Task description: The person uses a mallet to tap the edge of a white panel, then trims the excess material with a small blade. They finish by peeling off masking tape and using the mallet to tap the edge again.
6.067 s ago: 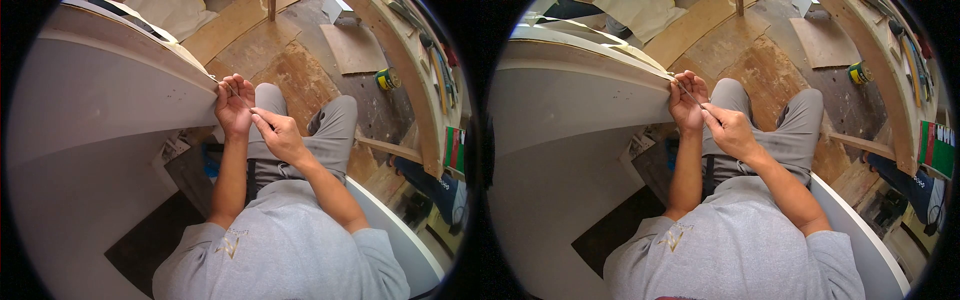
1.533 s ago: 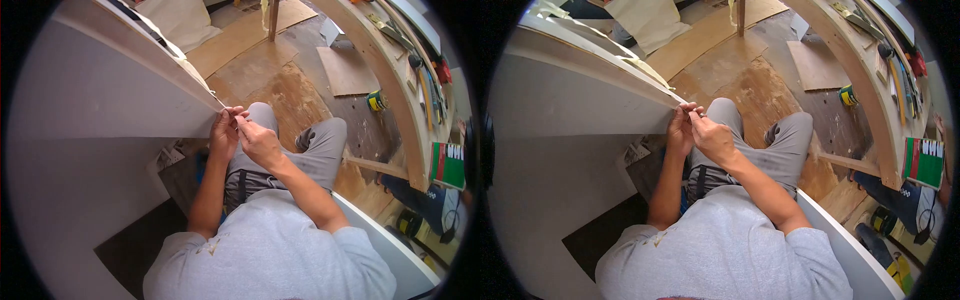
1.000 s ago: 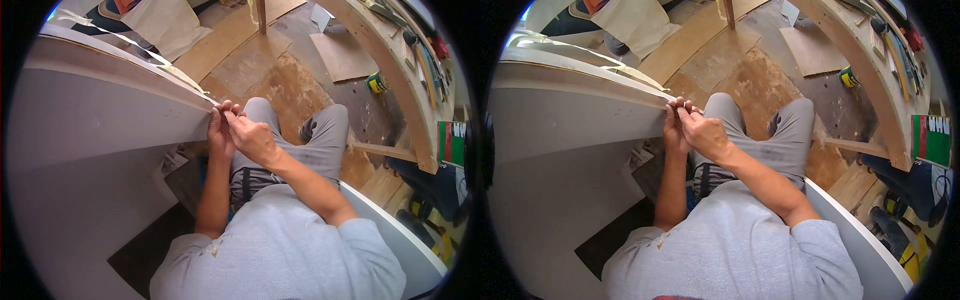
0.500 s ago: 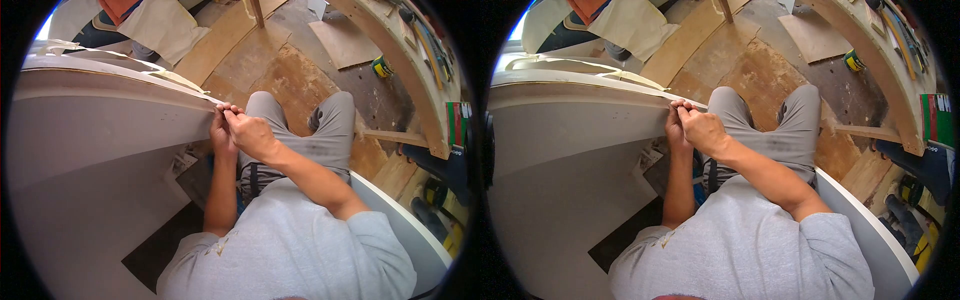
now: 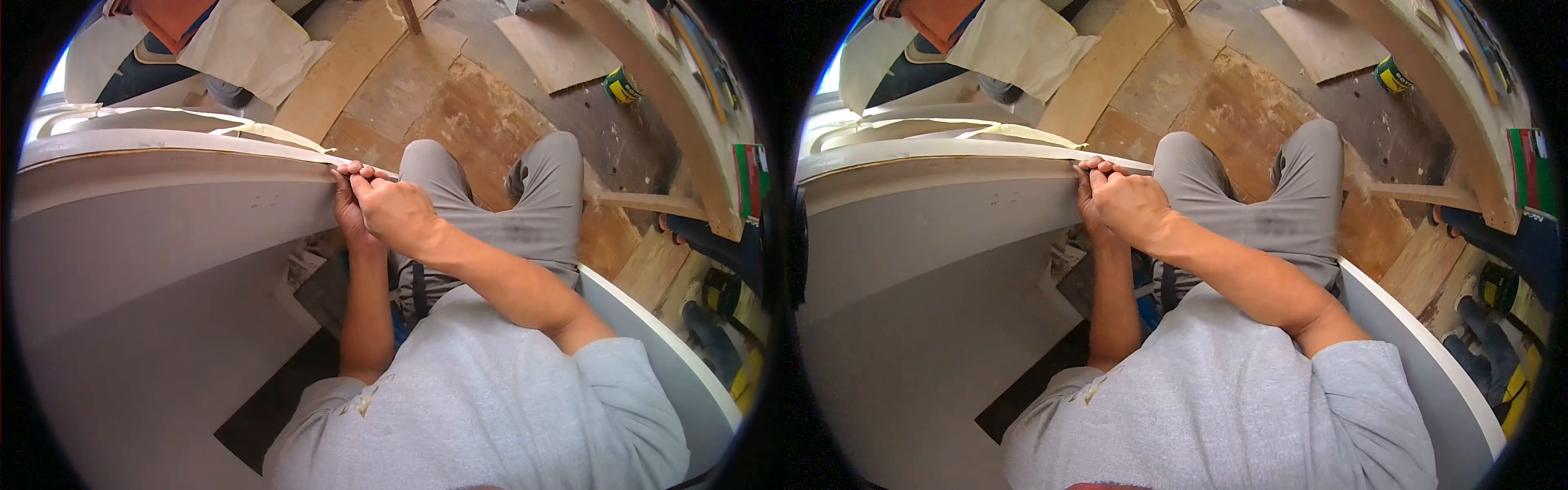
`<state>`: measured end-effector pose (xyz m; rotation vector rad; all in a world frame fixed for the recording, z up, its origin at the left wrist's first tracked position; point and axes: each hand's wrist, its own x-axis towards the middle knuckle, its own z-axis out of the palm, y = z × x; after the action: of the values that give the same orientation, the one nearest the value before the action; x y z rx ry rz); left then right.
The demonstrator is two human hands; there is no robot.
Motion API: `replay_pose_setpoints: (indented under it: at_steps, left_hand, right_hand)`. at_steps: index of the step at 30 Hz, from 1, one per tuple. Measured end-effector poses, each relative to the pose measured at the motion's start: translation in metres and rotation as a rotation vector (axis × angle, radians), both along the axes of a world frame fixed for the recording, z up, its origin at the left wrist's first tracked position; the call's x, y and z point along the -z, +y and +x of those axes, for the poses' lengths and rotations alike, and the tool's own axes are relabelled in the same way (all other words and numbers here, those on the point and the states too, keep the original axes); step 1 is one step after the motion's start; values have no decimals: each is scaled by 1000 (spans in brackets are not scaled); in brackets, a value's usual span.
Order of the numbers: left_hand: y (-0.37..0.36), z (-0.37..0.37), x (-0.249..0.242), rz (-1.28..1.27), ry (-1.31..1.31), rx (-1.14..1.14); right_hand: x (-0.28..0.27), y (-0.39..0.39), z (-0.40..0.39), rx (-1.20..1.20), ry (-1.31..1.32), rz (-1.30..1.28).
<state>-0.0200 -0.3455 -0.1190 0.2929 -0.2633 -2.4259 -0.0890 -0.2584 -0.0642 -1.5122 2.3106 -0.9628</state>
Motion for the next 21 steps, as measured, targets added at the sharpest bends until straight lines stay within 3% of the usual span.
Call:
replay_pose_setpoints:
  at_steps: [7,21]
  left_hand:
    - [6,9,4,1,-142,-4]
    - [3,1,-6,-5,-94,-20]
  right_hand:
    - [-6,13,-2,-46,-61,104]
    - [-2,8,-1,15,-1,-94]
